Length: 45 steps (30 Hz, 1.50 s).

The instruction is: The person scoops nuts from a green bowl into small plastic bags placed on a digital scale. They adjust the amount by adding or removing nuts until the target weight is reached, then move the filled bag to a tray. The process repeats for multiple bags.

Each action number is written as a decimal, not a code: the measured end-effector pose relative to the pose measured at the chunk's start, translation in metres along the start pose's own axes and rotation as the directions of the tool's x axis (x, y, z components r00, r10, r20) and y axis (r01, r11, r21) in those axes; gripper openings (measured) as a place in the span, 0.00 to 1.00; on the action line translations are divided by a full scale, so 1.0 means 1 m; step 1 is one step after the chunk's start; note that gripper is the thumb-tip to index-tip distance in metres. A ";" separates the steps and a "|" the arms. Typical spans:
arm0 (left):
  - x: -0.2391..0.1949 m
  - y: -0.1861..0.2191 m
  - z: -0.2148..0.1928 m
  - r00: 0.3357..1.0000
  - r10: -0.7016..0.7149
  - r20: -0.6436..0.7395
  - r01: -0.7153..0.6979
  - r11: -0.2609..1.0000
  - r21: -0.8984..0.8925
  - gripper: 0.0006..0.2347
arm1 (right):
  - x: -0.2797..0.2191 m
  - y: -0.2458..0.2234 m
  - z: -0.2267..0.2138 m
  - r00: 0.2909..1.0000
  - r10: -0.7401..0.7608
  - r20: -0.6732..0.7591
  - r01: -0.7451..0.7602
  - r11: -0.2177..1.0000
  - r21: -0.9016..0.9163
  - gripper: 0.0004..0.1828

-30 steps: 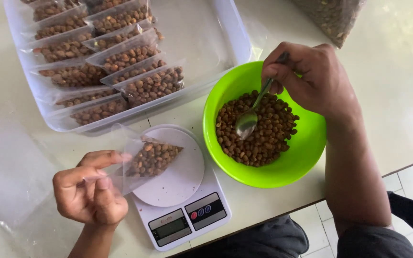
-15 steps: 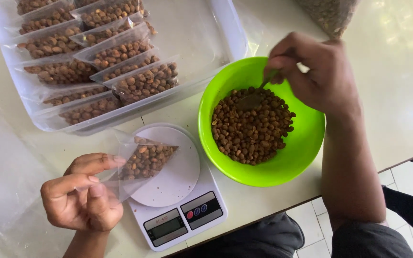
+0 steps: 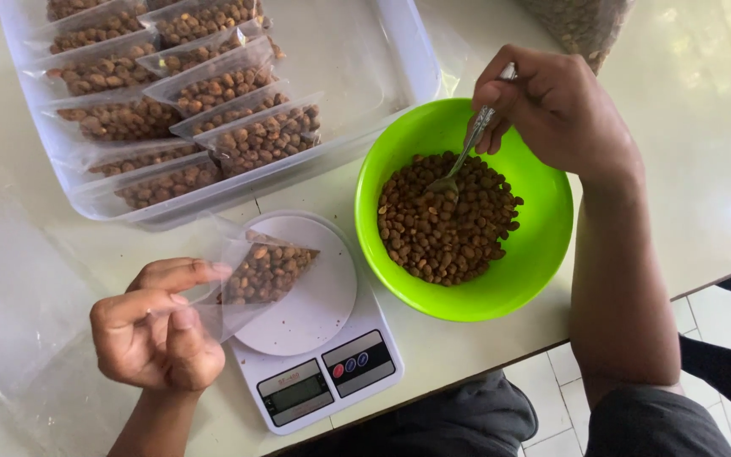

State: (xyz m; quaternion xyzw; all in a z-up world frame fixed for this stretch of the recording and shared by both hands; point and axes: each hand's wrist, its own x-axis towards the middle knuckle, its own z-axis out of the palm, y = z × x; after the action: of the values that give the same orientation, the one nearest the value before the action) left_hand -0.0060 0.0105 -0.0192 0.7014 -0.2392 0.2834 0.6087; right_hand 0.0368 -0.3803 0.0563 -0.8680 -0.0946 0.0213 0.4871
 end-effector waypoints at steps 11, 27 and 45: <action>0.003 -0.003 0.000 0.999 0.040 0.022 -0.040 0.999 -0.018 0.10 | -0.006 0.013 0.002 0.921 -0.355 -0.159 0.365 0.930 0.036 0.17; 0.017 0.005 -0.004 0.961 0.246 0.126 -0.239 0.968 -0.073 0.08 | 0.001 0.017 -0.003 0.972 -0.077 -0.222 0.078 0.997 -0.003 0.10; 0.005 0.002 0.008 0.877 0.416 0.238 -0.384 0.907 -0.171 0.02 | -0.003 -0.069 0.013 0.878 0.049 -0.476 0.054 0.978 0.199 0.09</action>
State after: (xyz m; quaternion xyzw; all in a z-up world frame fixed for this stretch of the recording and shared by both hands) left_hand -0.0028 0.0021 -0.0157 0.6311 -0.4759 0.2905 0.5392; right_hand 0.0226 -0.3347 0.1075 -0.7907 0.0302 -0.1848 0.5828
